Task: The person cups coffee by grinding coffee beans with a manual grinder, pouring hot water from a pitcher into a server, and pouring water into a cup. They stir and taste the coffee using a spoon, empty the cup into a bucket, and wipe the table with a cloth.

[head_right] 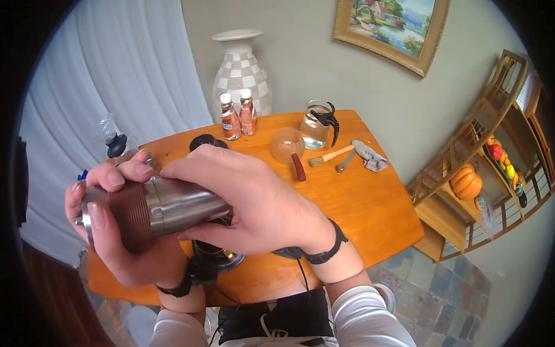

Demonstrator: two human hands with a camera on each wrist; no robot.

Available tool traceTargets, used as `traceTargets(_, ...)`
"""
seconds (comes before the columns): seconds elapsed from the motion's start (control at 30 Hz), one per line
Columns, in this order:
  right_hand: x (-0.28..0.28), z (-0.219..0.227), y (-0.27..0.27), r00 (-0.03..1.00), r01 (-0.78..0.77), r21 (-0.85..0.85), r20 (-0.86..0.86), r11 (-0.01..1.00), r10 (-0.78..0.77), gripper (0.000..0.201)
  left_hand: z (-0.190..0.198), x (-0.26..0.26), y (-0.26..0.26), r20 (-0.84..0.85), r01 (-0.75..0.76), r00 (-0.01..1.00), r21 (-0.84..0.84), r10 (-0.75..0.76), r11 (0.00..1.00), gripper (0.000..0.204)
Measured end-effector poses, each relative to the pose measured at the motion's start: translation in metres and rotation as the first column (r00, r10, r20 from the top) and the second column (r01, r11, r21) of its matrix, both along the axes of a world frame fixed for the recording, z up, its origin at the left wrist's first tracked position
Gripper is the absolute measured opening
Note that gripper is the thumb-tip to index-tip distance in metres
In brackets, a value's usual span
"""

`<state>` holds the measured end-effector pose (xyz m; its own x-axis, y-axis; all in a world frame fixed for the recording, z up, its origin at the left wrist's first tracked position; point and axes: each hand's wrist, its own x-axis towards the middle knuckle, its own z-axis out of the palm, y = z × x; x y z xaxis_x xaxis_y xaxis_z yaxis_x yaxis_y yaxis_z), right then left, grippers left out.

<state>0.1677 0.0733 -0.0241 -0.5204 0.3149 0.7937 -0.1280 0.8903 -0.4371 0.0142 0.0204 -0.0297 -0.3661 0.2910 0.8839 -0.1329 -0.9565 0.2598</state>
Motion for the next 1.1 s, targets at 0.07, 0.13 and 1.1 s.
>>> traceTargets(0.07, 0.0, 0.0, -0.001, 1.0, -0.007, 0.006, 0.029, 1.0, 0.006, 0.06, 0.0, 0.001, -0.001, -0.008, 0.022, 1.0, -0.002, -0.022, 1.0, 0.036)
traceTargets(0.13, -0.002, -0.003, -0.002, 1.0, -0.017, 0.004, 0.025, 1.0, 0.017, 0.06, 0.0, 0.004, -0.003, 0.027, 0.023, 0.999, 0.013, -0.023, 1.0, 0.035)
traceTargets(1.1, -0.016, -0.014, -0.023, 0.994, -0.091, -0.23, 0.03, 0.969, 0.1, 0.059, 0.0, -0.027, 0.014, -0.201, 0.48, 0.858, -0.018, -0.473, 0.877, 0.036)
